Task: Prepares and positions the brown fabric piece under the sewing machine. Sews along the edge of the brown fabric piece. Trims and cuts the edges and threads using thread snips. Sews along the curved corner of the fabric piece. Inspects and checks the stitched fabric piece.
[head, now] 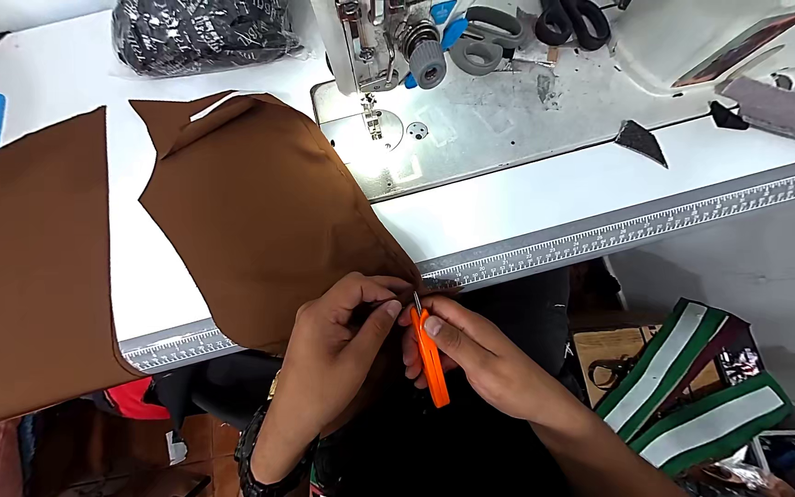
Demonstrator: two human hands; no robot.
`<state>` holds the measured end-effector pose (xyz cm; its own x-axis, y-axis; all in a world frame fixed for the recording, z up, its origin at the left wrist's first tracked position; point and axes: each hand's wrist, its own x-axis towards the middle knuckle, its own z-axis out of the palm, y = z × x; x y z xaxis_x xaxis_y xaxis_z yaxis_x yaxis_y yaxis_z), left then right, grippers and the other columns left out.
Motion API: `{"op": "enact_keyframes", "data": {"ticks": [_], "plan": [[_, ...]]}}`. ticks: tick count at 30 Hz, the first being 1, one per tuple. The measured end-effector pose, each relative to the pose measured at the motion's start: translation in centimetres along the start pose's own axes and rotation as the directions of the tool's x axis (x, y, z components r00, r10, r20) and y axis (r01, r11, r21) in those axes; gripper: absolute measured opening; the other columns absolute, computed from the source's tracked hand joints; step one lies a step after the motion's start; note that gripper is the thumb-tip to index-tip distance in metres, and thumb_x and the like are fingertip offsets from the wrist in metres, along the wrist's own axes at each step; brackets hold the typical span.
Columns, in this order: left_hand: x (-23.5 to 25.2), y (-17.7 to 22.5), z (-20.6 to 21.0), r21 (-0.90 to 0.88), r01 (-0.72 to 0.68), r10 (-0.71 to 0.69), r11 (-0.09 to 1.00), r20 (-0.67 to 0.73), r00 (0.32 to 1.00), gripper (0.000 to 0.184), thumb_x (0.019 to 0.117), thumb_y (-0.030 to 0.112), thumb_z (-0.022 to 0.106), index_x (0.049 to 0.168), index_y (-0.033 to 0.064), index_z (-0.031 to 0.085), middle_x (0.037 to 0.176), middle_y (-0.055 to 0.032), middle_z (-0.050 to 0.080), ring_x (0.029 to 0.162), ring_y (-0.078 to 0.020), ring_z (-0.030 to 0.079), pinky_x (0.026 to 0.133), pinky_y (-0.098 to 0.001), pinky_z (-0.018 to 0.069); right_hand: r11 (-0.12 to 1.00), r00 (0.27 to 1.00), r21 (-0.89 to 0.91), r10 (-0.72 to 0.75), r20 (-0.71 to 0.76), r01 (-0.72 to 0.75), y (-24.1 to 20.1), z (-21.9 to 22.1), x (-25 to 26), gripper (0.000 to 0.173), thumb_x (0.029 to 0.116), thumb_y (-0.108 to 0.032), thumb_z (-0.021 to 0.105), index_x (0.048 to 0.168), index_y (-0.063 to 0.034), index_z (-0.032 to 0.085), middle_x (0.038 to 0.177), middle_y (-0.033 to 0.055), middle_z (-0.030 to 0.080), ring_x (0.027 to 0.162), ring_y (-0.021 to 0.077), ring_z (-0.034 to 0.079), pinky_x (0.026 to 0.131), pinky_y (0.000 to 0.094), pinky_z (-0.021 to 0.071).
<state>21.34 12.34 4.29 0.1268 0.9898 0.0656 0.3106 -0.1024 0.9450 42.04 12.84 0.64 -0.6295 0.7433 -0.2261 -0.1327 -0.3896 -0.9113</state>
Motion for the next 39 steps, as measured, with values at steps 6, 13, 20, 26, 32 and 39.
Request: {"op": "enact_keyframes", "data": {"ticks": [6, 13, 20, 26, 32, 39], "plan": [[0.0, 0.1, -0.2, 0.023, 0.009, -0.009, 1.000, 0.006, 1.000, 0.009, 0.0992, 0.011, 0.061, 0.101, 0.0130, 0.070, 0.115, 0.0005, 0.075, 0.094, -0.0109, 0.073, 0.074, -0.0234, 0.0617, 0.999, 1.000, -0.049, -0.007, -0.024, 0.005, -0.3, -0.5, -0.6, 0.036, 0.1124, -0.029, 0.032, 0.125, -0.0061, 0.057, 0.095, 0.0092, 0.069, 0.087, 0.0192, 0.073, 0.078, 0.0329, 0.0642], [-0.1, 0.0, -0.3, 0.034, -0.004, 0.003, 0.999, 0.028, 1.000, 0.009, 0.0996, 0.011, 0.061, 0.102, 0.0135, 0.069, 0.117, 0.0010, 0.075, 0.098, -0.0111, 0.073, 0.078, -0.0242, 0.0621, 0.559, 0.779, -0.829, -0.518, -0.353, -0.004, -1.4, -0.5, 0.0, 0.027, 0.0915, -0.040, 0.071, 0.110, -0.0213, 0.071, 0.066, -0.0124, 0.058, 0.051, 0.0023, 0.050, 0.044, 0.0256, 0.0426], [-0.2, -0.7, -2.4, 0.006, -0.040, 0.041, 0.999, -0.095, 0.995, 0.010, 0.1052, 0.014, 0.054, 0.112, 0.0160, 0.061, 0.111, 0.0002, 0.075, 0.096, -0.0122, 0.072, 0.079, -0.0245, 0.0602, 0.473, 0.760, -0.878, -0.544, -0.355, -0.071, -0.1, -0.8, 0.5, 0.014, 0.0964, -0.031, 0.061, 0.096, -0.0198, 0.071, 0.066, -0.0112, 0.058, 0.053, 0.0028, 0.052, 0.046, 0.0261, 0.0415], [-0.1, -0.5, -0.7, 0.166, -0.146, 0.157, 0.975, -0.054, 0.986, 0.011, 0.0990, 0.013, 0.065, 0.108, 0.0141, 0.070, 0.111, 0.0035, 0.075, 0.093, -0.0088, 0.073, 0.078, -0.0247, 0.0632, 0.873, 0.918, -0.474, -0.272, -0.288, 0.110, -1.7, -0.8, -0.2, 0.046, 0.0936, -0.062, 0.063, 0.103, -0.0170, 0.068, 0.062, -0.0066, 0.058, 0.048, 0.0038, 0.053, 0.042, 0.0205, 0.0457], [-0.3, -0.7, 1.6, 0.293, -0.122, 0.165, 0.948, -0.128, 0.978, 0.017, 0.0990, 0.012, 0.065, 0.115, 0.0130, 0.069, 0.102, 0.0073, 0.072, 0.086, -0.0007, 0.068, 0.072, -0.0168, 0.0590, 0.838, 0.877, -0.546, -0.266, -0.401, 0.005, -0.2, 0.3, 0.9, 0.012, 0.0963, -0.030, 0.066, 0.091, -0.0191, 0.070, 0.058, -0.0067, 0.055, 0.045, 0.0048, 0.050, 0.040, 0.0221, 0.0419], [-0.3, -0.6, 2.3, 0.434, -0.137, 0.211, 0.891, -0.128, 0.969, 0.018, 0.0915, 0.020, 0.076, 0.108, 0.0123, 0.076, 0.103, 0.0059, 0.072, 0.097, -0.0024, 0.068, 0.083, -0.0186, 0.0589, 0.895, 0.881, -0.440, -0.260, -0.394, 0.068, 0.0, 0.5, 0.7, 0.012, 0.0988, -0.024, 0.064, 0.090, -0.0161, 0.067, 0.058, -0.0031, 0.055, 0.045, 0.0072, 0.053, 0.040, 0.0212, 0.0443]]}}
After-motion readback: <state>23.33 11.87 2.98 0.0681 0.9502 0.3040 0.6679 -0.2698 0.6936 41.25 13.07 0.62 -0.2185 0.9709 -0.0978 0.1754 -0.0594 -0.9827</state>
